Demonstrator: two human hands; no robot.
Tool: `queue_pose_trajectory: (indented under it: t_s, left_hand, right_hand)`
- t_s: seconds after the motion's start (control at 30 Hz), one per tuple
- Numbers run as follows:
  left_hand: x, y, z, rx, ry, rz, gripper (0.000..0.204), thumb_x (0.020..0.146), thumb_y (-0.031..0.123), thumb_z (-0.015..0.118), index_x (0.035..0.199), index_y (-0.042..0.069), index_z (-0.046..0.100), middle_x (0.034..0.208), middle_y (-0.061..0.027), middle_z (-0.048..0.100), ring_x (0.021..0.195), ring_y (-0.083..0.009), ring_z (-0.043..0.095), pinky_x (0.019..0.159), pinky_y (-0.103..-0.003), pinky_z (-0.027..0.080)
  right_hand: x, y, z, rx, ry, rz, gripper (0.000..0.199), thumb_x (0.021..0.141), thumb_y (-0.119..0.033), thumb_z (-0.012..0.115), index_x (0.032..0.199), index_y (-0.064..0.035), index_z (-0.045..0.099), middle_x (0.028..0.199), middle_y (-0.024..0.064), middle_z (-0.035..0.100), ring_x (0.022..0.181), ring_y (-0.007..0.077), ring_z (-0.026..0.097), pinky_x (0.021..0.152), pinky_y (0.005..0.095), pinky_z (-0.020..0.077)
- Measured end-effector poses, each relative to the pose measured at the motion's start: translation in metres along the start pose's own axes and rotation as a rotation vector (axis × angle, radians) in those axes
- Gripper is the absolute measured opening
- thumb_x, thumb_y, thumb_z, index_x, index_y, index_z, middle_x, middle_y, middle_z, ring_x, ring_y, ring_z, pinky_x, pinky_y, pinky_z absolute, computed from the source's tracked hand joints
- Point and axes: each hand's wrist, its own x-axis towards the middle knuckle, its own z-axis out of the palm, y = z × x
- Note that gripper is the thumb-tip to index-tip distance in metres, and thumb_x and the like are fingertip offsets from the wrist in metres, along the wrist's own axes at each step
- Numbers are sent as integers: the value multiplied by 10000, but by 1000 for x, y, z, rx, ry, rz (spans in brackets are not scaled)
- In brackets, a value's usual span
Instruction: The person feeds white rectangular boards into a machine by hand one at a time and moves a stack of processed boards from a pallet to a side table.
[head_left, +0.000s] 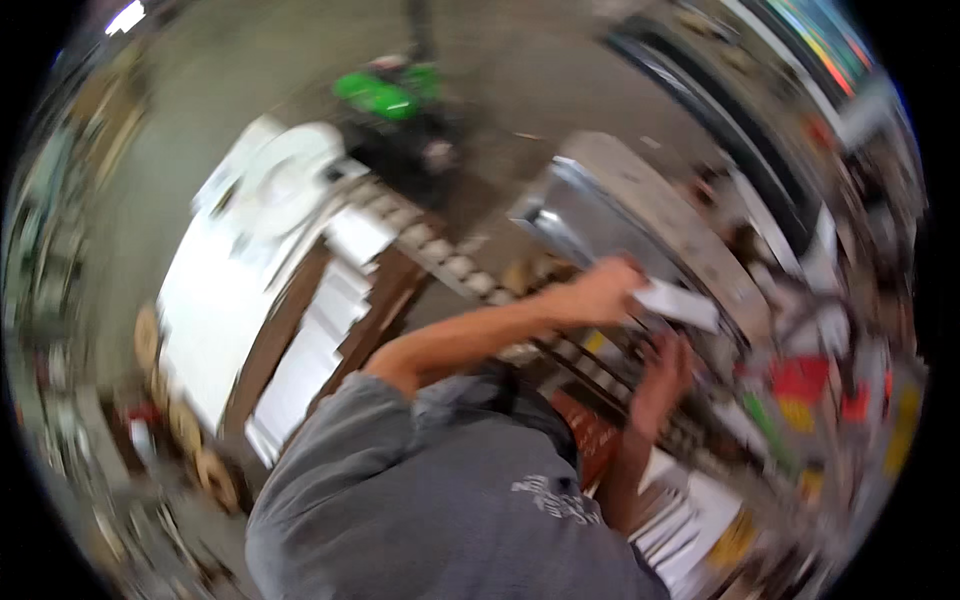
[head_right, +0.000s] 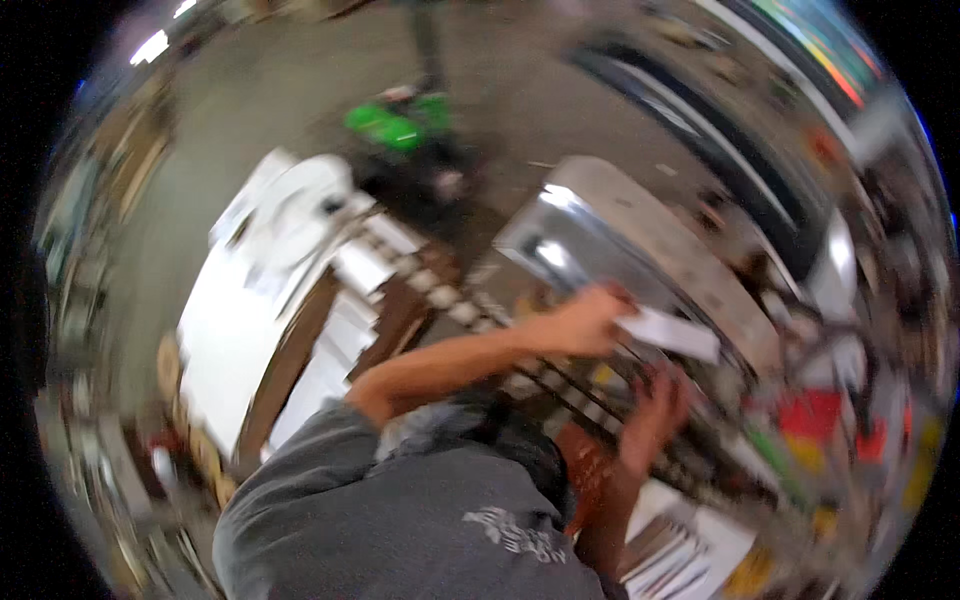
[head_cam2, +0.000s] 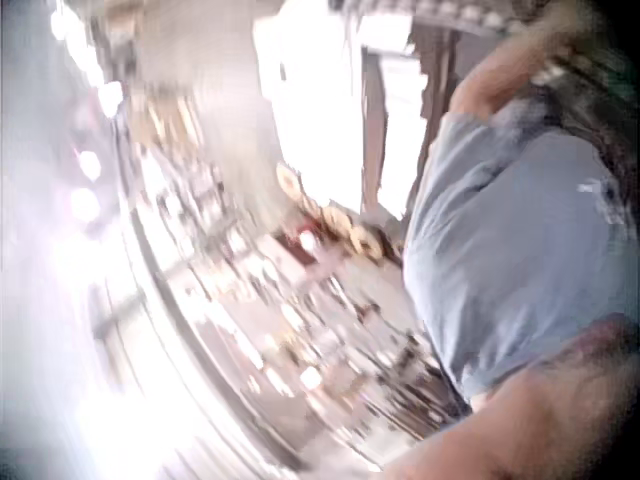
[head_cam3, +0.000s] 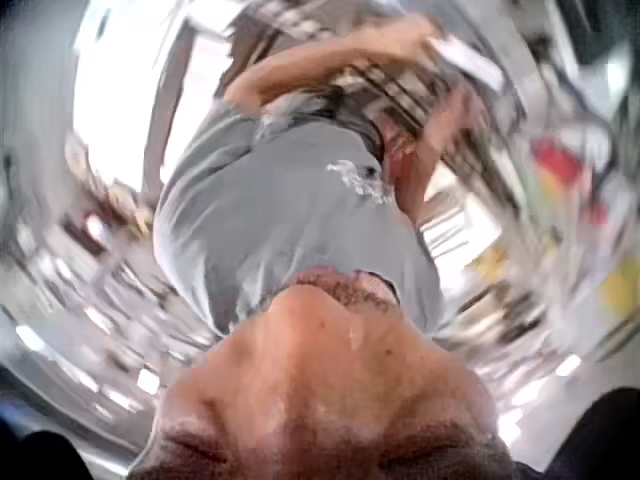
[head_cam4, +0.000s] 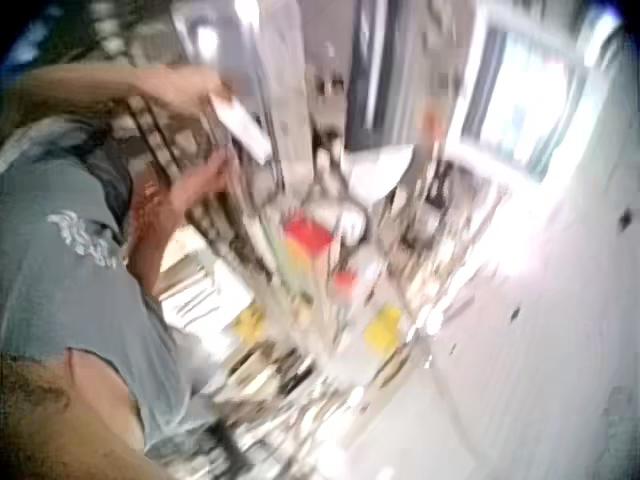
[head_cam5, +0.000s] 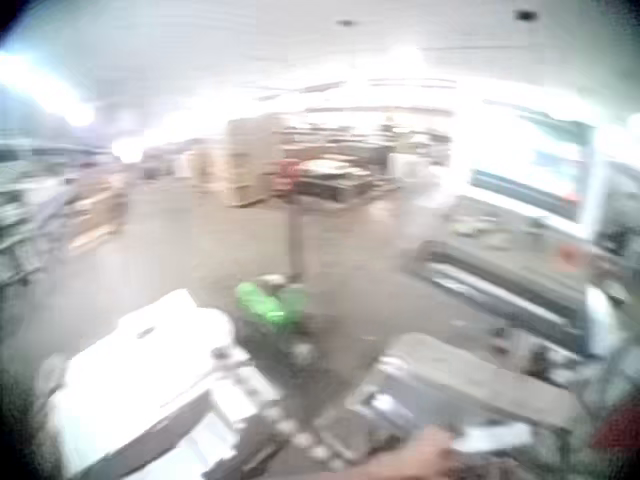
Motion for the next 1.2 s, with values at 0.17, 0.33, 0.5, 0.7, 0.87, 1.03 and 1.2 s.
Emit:
queue_pose_trajectory:
  t_s: [0.17, 0.33, 0.5, 0.7, 0.87, 1.03, 1.2]
  left_hand:
    - [31, -52, -3, 161, 73, 98, 426, 745, 57, 715, 1165, 3, 674, 1177, -242, 647, 1153, -397, 580, 1057, -463, 433]
    - [75, -66, 5, 231, 52, 289, 317, 760, 123, 761, 1071, 68, 729, 1183, -149, 626, 1086, -381, 547, 968, -462, 450]
    - [77, -65, -3, 317, 171, 258, 228, 724, 142, 788, 935, 75, 735, 991, -114, 608, 912, -335, 547, 815, -445, 459]
    - [72, -79, -2, 228, 191, 296, 346, 691, 133, 831, 1019, 79, 738, 881, -109, 626, 858, -327, 580, 776, -438, 465]
    - [69, -86, 3, 195, 202, 297, 345, 687, 49, 817, 1021, 62, 730, 862, -117, 637, 830, -326, 598, 770, -442, 477]
    - [71, -90, 6, 165, 186, 264, 331, 699, 54, 813, 1020, 66, 731, 888, -125, 652, 855, -343, 613, 792, -441, 493]
    - [71, -85, 6, 184, 191, 255, 301, 728, 96, 801, 1020, 57, 740, 921, -149, 663, 881, -364, 624, 794, -430, 509]
  right_hand:
    - [15, 10, 45, 148, -60, -35, 670, 982, -270, 645, 1485, 41, 330, 1289, 193, 570, 1024, 248, 643, 873, 408, 578]
    - [44, 22, 56, 269, -16, -108, 738, 982, -222, 644, 1525, 44, 223, 1301, 195, 534, 1013, 238, 641, 829, 371, 599]
    - [70, 33, 76, 334, 19, -143, 683, 980, -128, 615, 1491, 110, 227, 1230, 167, 557, 959, 206, 647, 772, 326, 603]
    - [64, 21, 82, 219, -7, -177, 441, 1012, -182, 562, 1271, 143, 412, 1089, 126, 567, 926, 175, 641, 787, 315, 612]
    - [73, 42, 78, 255, -64, -307, 544, 1019, -211, 561, 1335, 178, 348, 1101, 140, 567, 941, 172, 639, 771, 310, 619]
    - [76, 40, 80, 197, -4, -268, 519, 1004, -260, 580, 1231, 171, 402, 1058, 159, 593, 881, 159, 647, 737, 303, 617]
    - [74, 32, 75, 198, -53, -225, 281, 998, -140, 578, 1089, 96, 455, 1056, 108, 541, 915, 149, 625, 751, 289, 594]
